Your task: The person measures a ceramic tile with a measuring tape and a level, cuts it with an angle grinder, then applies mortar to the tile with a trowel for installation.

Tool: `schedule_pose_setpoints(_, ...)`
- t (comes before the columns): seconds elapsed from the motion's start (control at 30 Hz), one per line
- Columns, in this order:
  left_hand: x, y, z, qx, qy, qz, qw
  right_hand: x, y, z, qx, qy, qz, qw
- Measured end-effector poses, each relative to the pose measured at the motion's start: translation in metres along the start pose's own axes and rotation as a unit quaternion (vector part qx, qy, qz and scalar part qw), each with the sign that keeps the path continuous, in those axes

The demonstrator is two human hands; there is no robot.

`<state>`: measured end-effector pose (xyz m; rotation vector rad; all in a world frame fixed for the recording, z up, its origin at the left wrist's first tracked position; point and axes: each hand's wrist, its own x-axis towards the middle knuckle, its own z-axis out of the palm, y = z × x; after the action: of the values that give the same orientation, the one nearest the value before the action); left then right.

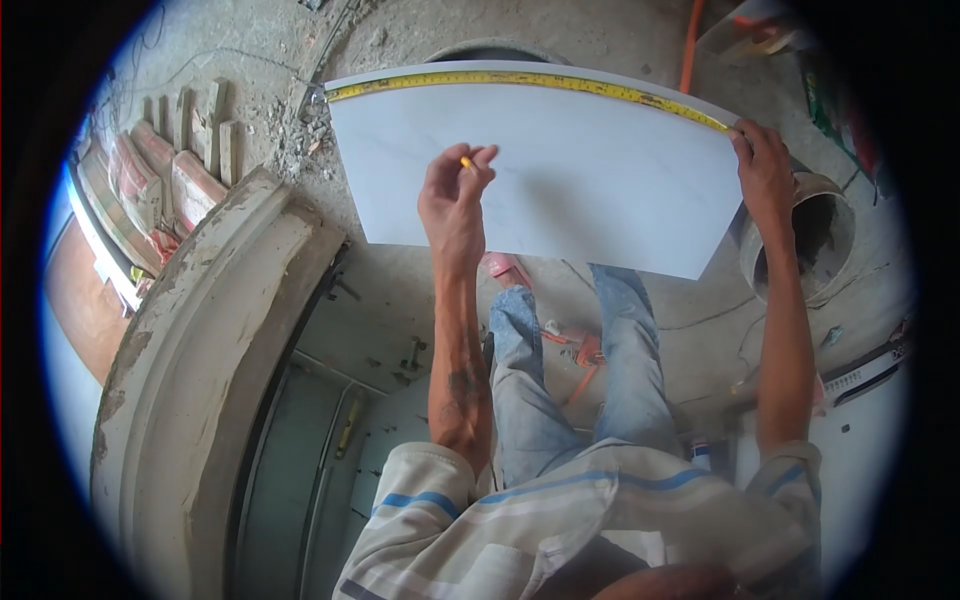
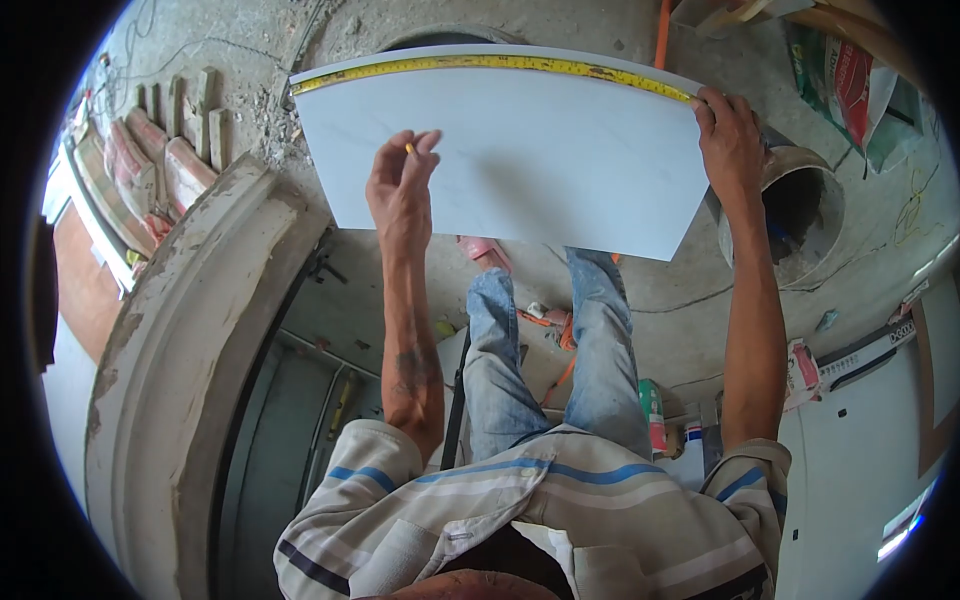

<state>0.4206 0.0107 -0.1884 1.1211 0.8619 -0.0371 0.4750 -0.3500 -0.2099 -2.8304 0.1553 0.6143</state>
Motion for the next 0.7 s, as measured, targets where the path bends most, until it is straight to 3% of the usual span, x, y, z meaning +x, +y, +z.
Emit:
schedule_pose_setpoints(0.07,0.009,0.003,0.011,0.166,-0.094,0.003,0.982,-0.002,-0.002,-0.001,-0.001,0.004,0.006,1.000)
schedule_pose_setpoints(0.13,0.014,0.006,0.026,0.205,-0.111,0.007,0.972,-0.002,-0.002,0.000,0.000,-0.003,0.026,1.000)
schedule_pose_setpoints(0.2,0.021,0.002,0.036,0.338,-0.160,0.084,0.924,-0.002,0.002,0.002,-0.002,0.011,0.008,1.000)
schedule_pose_setpoints(0.27,0.029,-0.011,0.043,0.322,-0.156,0.063,0.932,-0.005,0.005,0.004,-0.003,0.022,-0.010,1.000)
schedule_pose_setpoints(0.33,0.036,-0.023,0.048,0.245,-0.208,0.078,0.944,-0.004,0.004,0.005,-0.004,0.031,-0.006,0.999)
schedule_pose_setpoints(0.5,0.040,-0.032,0.069,0.361,-0.211,0.138,0.898,-0.003,0.004,0.004,0.002,0.042,-0.016,0.999)
schedule_pose_setpoints(0.7,0.048,-0.047,0.075,0.388,-0.229,0.193,0.872,-0.001,0.006,0.003,0.004,0.034,-0.018,0.999)
